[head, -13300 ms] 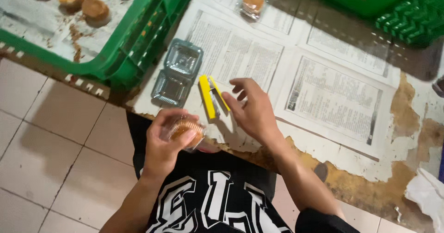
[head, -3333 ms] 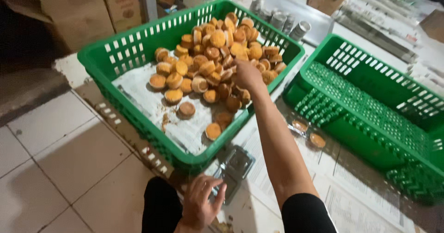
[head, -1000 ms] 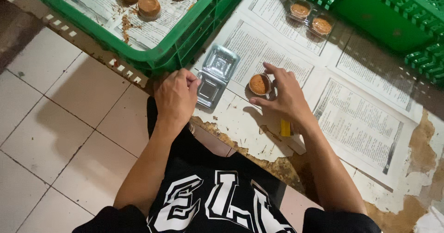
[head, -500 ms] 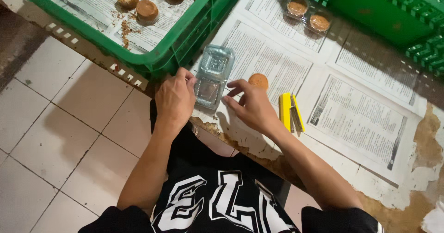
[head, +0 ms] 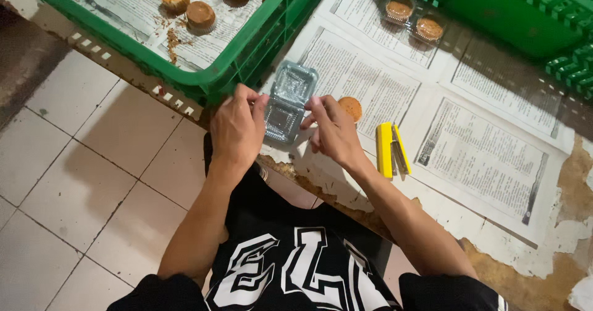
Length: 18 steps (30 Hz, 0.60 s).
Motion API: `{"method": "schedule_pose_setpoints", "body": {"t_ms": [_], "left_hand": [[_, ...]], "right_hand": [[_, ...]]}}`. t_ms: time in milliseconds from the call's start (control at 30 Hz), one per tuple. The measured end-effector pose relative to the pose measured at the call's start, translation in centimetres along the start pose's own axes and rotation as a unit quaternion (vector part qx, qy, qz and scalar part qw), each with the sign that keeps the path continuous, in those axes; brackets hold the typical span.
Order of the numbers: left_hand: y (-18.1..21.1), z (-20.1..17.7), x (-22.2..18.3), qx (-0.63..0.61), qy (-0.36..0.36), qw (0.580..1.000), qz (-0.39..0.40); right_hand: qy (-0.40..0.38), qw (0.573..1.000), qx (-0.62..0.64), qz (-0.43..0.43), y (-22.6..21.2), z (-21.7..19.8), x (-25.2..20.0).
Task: The person places individual muffins into clear plastic containers, closes the lids, and staples them shut using a yellow stapler before placing the finished packages into a green crate.
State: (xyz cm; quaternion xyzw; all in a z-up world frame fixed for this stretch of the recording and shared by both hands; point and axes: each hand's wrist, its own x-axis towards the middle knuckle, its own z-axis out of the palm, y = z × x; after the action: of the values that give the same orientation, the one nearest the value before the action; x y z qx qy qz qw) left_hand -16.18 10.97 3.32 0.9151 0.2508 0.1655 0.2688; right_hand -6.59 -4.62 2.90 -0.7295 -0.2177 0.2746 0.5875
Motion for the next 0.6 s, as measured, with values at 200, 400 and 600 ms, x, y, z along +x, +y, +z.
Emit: {"method": "schedule_pose_setpoints", "body": {"t_ms": [200,400,600], "left_hand": [[0.8,0.0,-1.2,-0.151,0.044,0.986,0.057],[1.5,-0.3,-2.1,-0.146,0.082,0.983,0.081],[1.9,-1.2,-2.4,-0.174,0.096,0.975,0.102]], "right_hand": [[0.015,0.989,0.145,0.03,-0.9,-0.3,-0.2],[0.054,0.995,0.058,-0.066,-0.4,-0.5,-0.8],[0.103,0.989,-0.01,-0.102,-2.1,-0.9,-2.0]]}}
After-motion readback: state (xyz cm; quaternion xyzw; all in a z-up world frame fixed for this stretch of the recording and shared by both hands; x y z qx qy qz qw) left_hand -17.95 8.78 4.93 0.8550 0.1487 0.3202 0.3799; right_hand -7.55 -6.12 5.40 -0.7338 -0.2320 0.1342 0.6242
